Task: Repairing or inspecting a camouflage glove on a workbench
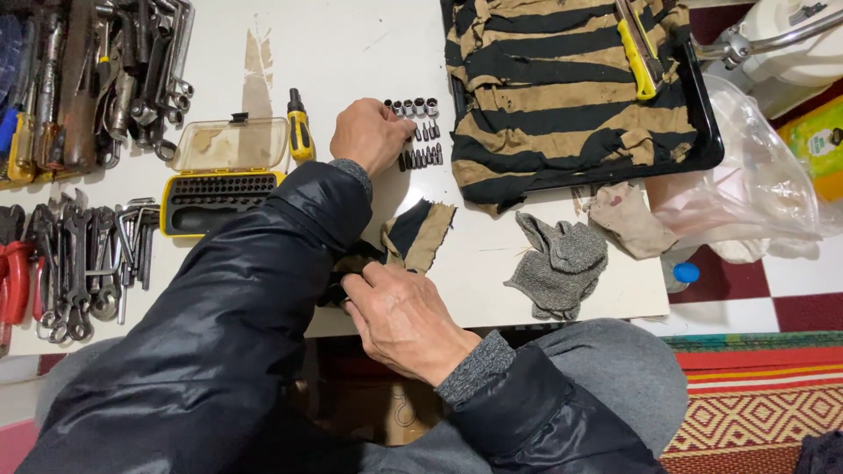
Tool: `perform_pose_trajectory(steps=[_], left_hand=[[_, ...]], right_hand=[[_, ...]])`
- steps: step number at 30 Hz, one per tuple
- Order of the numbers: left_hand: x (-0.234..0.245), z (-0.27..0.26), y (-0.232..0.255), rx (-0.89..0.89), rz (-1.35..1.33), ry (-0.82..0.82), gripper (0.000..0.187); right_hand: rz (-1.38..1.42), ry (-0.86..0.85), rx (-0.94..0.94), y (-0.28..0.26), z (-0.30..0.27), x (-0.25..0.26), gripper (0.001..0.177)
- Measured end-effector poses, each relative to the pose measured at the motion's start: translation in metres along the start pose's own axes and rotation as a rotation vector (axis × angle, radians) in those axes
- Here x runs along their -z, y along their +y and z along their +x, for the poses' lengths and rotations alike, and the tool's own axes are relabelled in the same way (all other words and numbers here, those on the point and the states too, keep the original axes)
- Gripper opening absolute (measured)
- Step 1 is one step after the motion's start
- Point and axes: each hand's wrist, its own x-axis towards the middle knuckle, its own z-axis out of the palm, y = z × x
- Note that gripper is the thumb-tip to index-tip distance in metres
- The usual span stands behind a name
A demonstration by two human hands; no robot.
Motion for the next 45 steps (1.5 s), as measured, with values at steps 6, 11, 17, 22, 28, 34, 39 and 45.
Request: perform_pose_trajectory(steps=[6,11,17,22,28,34,39,45], left_hand=[[-0.004,-0.002,-0.005,-0.039,-0.048,-0.006,0.012],[-0.007,-0.001,-0.006,-0.015,-0.041,-0.003,0.008],[-0.007,-0.001,0.001,0.005,-0.057,-0.041,0.006],[-0.01,0.003,-0.006,0.007,-0.06,-0.081,0.006],[-0.004,0.002,-0.032,-0.063,-0.073,-0.041,0.022],[0.019,-0.026,-0.047,-0.066,-0.026,0.008,0.028],[0.056,-0.062,-0.052,-0.045,-0.092,-0.068,0.022],[0.093,-0.119,-0.057,0.081,-0.105,-0.183,0.041]], right_hand=[[-0.015,0.029,0.006,0.001,0.0,-0.002,0.016],[-0.001,0.003,-0.003,-0.001,0.001,0.001,0.016],[-0.002,0.008,-0.017,-0.002,0.001,0.002,0.016],[-0.006,0.02,-0.008,0.0,0.001,-0.001,0.017],[0.009,0.002,0.006,0.002,-0.002,-0.004,0.013],[0.02,-0.031,0.005,0.004,-0.002,-0.002,0.017],[0.037,-0.22,-0.03,0.003,-0.001,0.006,0.043],[0.023,-0.32,-0.066,0.001,0.002,0.01,0.052]])
